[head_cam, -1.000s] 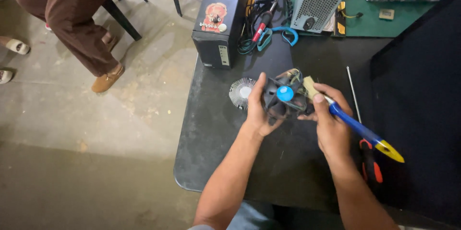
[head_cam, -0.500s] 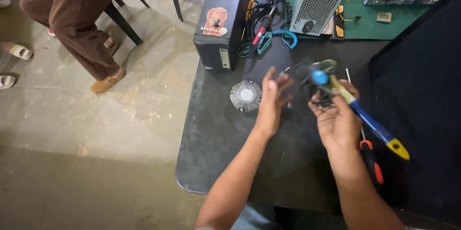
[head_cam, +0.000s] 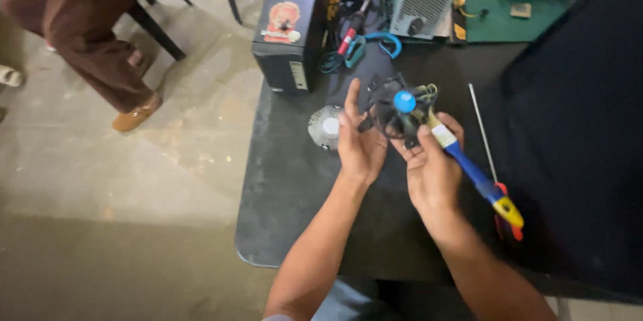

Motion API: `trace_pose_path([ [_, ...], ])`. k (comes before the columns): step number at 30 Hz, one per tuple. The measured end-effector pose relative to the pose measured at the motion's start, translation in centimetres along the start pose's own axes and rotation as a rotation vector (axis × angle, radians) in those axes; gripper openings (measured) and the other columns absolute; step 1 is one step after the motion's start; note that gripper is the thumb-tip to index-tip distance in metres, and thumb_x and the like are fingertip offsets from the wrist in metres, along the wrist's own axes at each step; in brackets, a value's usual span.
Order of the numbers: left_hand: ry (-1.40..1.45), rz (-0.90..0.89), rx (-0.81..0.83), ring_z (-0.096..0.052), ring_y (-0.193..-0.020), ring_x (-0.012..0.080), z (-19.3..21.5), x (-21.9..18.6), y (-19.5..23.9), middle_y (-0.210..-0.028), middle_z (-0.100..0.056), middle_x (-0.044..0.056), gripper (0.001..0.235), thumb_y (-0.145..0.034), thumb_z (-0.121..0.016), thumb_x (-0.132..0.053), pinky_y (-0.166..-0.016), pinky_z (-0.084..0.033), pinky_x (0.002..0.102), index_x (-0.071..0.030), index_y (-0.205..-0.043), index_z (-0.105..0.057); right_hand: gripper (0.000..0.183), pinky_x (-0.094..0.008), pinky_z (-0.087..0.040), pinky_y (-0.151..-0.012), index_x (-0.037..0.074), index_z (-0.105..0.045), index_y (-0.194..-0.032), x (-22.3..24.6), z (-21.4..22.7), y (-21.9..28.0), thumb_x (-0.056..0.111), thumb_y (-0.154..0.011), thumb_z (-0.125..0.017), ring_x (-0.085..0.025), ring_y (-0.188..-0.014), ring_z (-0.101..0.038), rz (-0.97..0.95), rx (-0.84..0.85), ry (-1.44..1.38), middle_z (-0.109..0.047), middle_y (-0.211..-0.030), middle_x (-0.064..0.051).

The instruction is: The person uses a brush to clean a small black fan and a silver heatsink on a workbench. They rotate the fan to reach different areas and brush both components thoroughly. The cleaned parts are placed on the table.

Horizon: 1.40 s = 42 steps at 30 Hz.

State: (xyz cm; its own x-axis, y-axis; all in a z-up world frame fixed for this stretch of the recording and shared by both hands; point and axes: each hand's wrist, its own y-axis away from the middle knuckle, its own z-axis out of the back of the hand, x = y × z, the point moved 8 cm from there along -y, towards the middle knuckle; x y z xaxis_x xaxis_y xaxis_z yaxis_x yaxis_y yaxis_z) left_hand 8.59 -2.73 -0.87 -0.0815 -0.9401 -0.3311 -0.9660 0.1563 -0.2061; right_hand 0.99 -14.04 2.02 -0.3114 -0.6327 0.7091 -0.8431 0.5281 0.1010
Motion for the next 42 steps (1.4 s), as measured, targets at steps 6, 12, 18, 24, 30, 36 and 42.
trace_pose_path([
  [6, -0.138, -0.099, 0.004, -0.049, -0.153, 0.0415, -2.1, -0.3, 0.1, -0.170, -0.042, 0.031, 0.107, -0.102, -0.069, -0.060, -0.123, -0.045, 0.060, -0.020, -0.182, -0.011, 0.034, -0.070, -0.062, -0.106, 0.021, -0.057, -0.133, -2.2, 1.1, 0.1, 0.003, -0.106, -0.068, -0.044, -0.121, -0.077, -0.064, 0.029, -0.012, -0.074, -0.139, -0.015],
  [12, -0.002, -0.044, 0.092, -0.042, -0.158, 0.0446, -3.9, -1.7, 0.2, -0.174, -0.036, 0.031, 0.107, -0.101, -0.062, -0.068, -0.127, -0.041, 0.061, -0.020, -0.183, -0.012, 0.037, -0.071, -0.059, -0.110, 0.019, -0.053, -0.131, -1.7, -0.9, 2.0, 0.002, -0.103, -0.072, -0.040, -0.126, -0.075, -0.041, 0.165, 0.021, -0.072, -0.138, -0.015],
  [18, 0.141, 0.063, 0.205, -0.039, -0.157, 0.0552, -5.3, -1.6, 0.2, -0.174, -0.032, 0.036, 0.111, -0.099, -0.065, -0.065, -0.125, -0.037, 0.069, -0.016, -0.183, -0.010, 0.033, -0.065, -0.065, -0.103, 0.014, -0.049, -0.133, -3.7, 1.7, 1.3, 0.012, -0.106, -0.070, -0.038, -0.116, -0.078, -0.025, 0.307, 0.094, -0.071, -0.121, -0.016],
  [24, 0.385, 0.297, -0.039, -0.062, -0.139, 0.0543, -0.7, -0.2, -0.7, -0.158, -0.059, 0.029, 0.083, -0.105, -0.054, -0.076, -0.099, -0.057, 0.071, -0.020, -0.166, -0.052, 0.070, -0.038, -0.069, -0.081, 0.004, -0.067, -0.130, 1.0, 0.7, 0.9, 0.067, -0.102, -0.059, -0.017, -0.089, -0.079, 0.182, 0.379, 0.547, -0.077, -0.098, -0.016],
  [30, 0.311, 0.293, -0.168, -0.070, -0.128, 0.0522, -0.2, -2.3, -1.0, -0.149, -0.068, 0.025, 0.080, -0.101, -0.055, -0.080, -0.094, -0.062, 0.074, -0.019, -0.152, -0.066, 0.043, -0.044, -0.067, -0.081, -0.007, -0.067, -0.129, 8.3, -1.7, 1.3, 0.030, -0.107, -0.064, -0.030, -0.081, -0.079, 0.551, 0.313, 0.770, -0.075, -0.091, -0.022],
  [36, 0.324, 0.335, -0.198, -0.070, -0.125, 0.0551, 0.4, -0.8, -0.7, -0.148, -0.068, 0.027, 0.074, -0.105, -0.051, -0.072, -0.091, -0.065, 0.073, -0.019, -0.156, -0.061, 0.007, -0.045, -0.063, -0.074, 0.005, -0.078, -0.091, 5.0, -4.7, 1.9, 0.010, -0.095, -0.081, -0.039, -0.081, -0.079, 0.565, 0.554, 1.198, -0.076, -0.080, -0.015],
  [42, 0.243, 0.328, -0.185, -0.071, -0.123, 0.0543, -0.3, -1.2, -0.4, -0.147, -0.068, 0.026, 0.077, -0.104, -0.052, -0.072, -0.080, -0.068, 0.067, -0.017, -0.159, -0.058, 0.037, -0.043, -0.063, -0.083, 0.000, -0.074, -0.128, 7.7, -1.7, 2.2, 0.009, -0.094, -0.088, -0.034, -0.096, -0.079, 0.652, 0.352, 0.986, -0.079, -0.108, -0.018],
])
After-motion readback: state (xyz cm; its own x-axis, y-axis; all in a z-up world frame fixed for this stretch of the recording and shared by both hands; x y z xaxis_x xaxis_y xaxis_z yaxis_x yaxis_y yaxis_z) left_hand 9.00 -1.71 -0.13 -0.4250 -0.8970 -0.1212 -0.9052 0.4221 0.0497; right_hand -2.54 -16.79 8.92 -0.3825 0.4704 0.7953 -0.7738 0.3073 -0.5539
